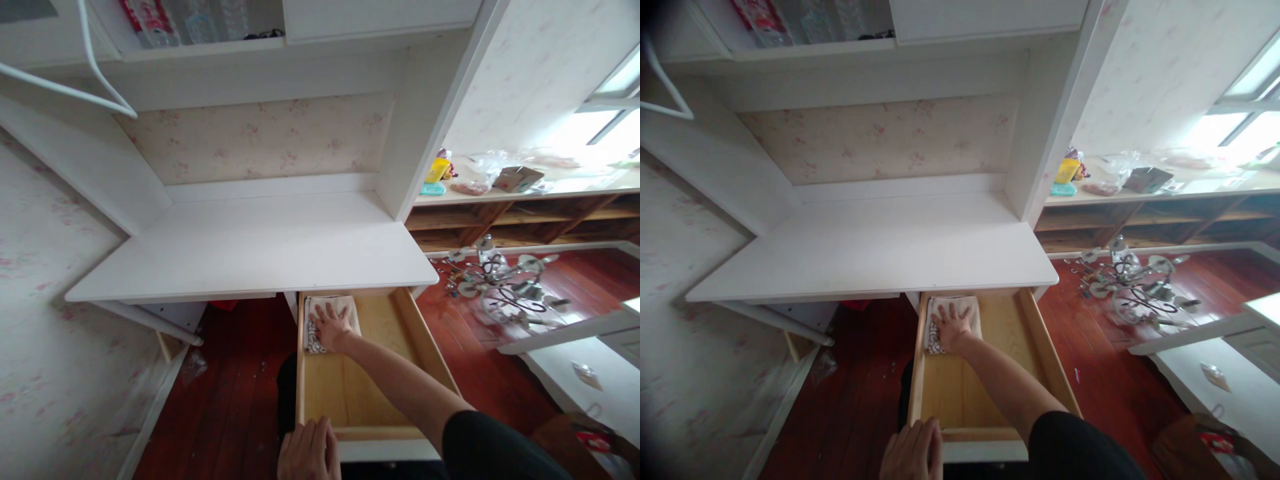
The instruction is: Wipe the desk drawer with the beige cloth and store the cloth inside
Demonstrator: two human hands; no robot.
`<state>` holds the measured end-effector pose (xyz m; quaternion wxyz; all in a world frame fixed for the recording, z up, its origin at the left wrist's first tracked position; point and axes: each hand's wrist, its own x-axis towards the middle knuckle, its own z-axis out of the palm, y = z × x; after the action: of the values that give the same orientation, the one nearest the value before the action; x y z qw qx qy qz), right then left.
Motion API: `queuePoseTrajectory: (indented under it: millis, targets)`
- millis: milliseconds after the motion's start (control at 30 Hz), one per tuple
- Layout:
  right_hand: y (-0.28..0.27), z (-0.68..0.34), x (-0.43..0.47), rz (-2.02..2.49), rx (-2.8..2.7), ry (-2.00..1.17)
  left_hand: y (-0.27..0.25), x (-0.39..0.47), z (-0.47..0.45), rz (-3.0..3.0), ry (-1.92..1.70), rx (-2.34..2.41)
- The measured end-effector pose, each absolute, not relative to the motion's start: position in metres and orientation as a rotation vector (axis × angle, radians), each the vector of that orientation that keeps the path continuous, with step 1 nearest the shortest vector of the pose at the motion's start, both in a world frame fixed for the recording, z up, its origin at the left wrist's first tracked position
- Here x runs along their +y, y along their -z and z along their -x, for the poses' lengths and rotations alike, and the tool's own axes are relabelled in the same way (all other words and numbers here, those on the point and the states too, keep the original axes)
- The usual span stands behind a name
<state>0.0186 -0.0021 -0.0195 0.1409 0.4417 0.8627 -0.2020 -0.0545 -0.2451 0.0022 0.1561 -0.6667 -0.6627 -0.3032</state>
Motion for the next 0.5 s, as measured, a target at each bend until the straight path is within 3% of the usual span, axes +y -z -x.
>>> queuePoseTrajectory:
  millis: [500]
  targets:
    - [0.015, -0.154, 0.027, -1.358, 2.385, 0.620, 0.007, -0.246, 0.057, 1.922, 0.852, -1.866]
